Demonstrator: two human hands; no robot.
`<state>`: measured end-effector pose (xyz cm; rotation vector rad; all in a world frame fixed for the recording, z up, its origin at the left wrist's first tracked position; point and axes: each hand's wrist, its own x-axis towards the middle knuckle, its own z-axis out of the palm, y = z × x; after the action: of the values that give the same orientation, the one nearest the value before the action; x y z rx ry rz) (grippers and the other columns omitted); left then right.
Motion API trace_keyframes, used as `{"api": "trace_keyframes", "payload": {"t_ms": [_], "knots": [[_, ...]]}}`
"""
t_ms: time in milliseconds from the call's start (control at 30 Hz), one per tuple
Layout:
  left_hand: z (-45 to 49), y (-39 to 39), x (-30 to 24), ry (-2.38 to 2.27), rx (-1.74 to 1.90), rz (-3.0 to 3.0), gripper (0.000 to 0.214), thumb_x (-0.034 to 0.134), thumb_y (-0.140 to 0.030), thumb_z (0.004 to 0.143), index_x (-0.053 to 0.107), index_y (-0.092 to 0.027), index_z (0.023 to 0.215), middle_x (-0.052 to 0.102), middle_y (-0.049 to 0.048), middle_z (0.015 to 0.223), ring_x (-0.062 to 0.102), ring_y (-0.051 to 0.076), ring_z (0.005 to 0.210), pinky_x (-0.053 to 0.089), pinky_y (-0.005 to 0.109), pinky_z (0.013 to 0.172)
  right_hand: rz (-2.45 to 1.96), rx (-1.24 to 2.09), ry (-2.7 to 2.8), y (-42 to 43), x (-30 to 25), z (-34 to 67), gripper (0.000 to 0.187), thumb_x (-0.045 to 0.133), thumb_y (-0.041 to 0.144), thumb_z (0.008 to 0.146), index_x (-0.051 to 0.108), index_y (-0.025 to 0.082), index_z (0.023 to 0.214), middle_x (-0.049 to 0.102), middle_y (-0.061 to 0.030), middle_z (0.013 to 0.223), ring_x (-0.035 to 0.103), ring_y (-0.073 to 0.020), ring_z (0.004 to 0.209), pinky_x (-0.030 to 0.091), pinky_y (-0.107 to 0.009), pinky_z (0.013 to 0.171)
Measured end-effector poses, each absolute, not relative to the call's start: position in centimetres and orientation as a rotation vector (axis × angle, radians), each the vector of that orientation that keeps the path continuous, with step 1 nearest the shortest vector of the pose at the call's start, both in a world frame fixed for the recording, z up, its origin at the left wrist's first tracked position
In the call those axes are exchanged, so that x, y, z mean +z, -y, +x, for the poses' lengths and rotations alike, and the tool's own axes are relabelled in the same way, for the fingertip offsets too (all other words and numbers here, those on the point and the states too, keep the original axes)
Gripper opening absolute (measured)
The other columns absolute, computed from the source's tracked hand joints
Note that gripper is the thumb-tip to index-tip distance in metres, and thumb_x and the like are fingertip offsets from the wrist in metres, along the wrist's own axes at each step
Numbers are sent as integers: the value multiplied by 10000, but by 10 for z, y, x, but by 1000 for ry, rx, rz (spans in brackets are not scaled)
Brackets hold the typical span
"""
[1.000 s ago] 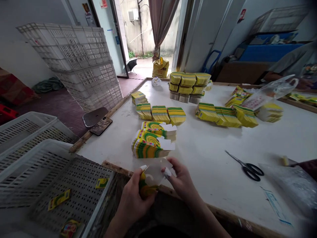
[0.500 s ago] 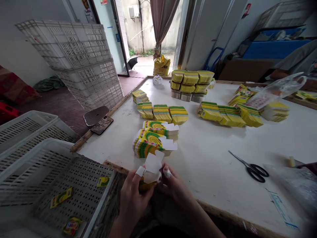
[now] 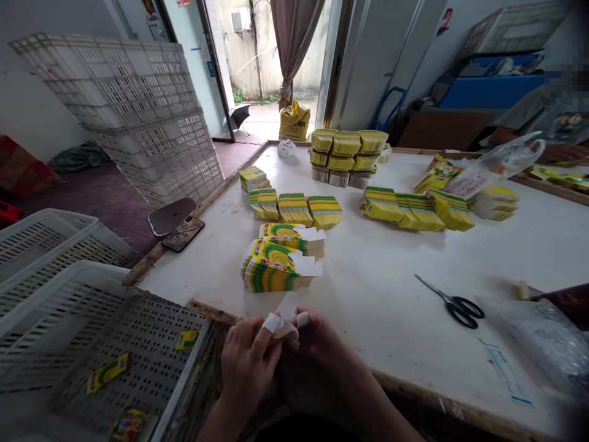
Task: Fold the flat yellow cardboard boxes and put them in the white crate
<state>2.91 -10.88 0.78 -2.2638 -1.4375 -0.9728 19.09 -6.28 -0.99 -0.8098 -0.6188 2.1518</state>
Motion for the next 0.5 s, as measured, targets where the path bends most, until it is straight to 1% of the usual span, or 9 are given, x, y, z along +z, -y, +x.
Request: {"api": "trace_keyframes", "payload": {"t_ms": [67,133,300,400,500], "knots": [[30,110,5,1503,-1074,-2280,549,689,-174,777,461,-236,1272,636,80,976,630,229,861,505,341,750,-728,2270,523,65,-16,189,160,603,274,554,480,196,622,434,78,467,359,-64,405,320,-199,442],[31,112,1,1624,-1176,-2316,586,680,-212,788,422,-249,1314,632,89,1041,637,236,925,534,344,775,-652,2332,451,70,-20,188,188,625,282,572,481,196,657,421,86,486,342,-52,409,320,-185,443],[35,119,-4,2022,-1437,-2309,706,669,-320,803,300,-237,1400,581,149,1245,624,269,1095,553,377,852,-527,2324,445,78,-27,191,272,747,350,637,541,185,699,463,73,524,402,-59,440,350,-185,463],[37,120,-4,2075,-1528,-2307,702,666,-336,804,298,-219,1390,570,166,1260,611,273,1127,551,367,864,-520,2208,504,79,-30,194,373,809,446,633,587,181,772,551,46,613,458,-62,506,372,-175,509],[39,120,-4,2043,-1486,-2379,642,673,-338,791,339,-220,1327,599,148,1198,634,259,1072,558,352,835,-556,2107,584,79,-24,197,418,805,510,653,600,182,811,574,37,665,478,-67,555,386,-178,549]]}}
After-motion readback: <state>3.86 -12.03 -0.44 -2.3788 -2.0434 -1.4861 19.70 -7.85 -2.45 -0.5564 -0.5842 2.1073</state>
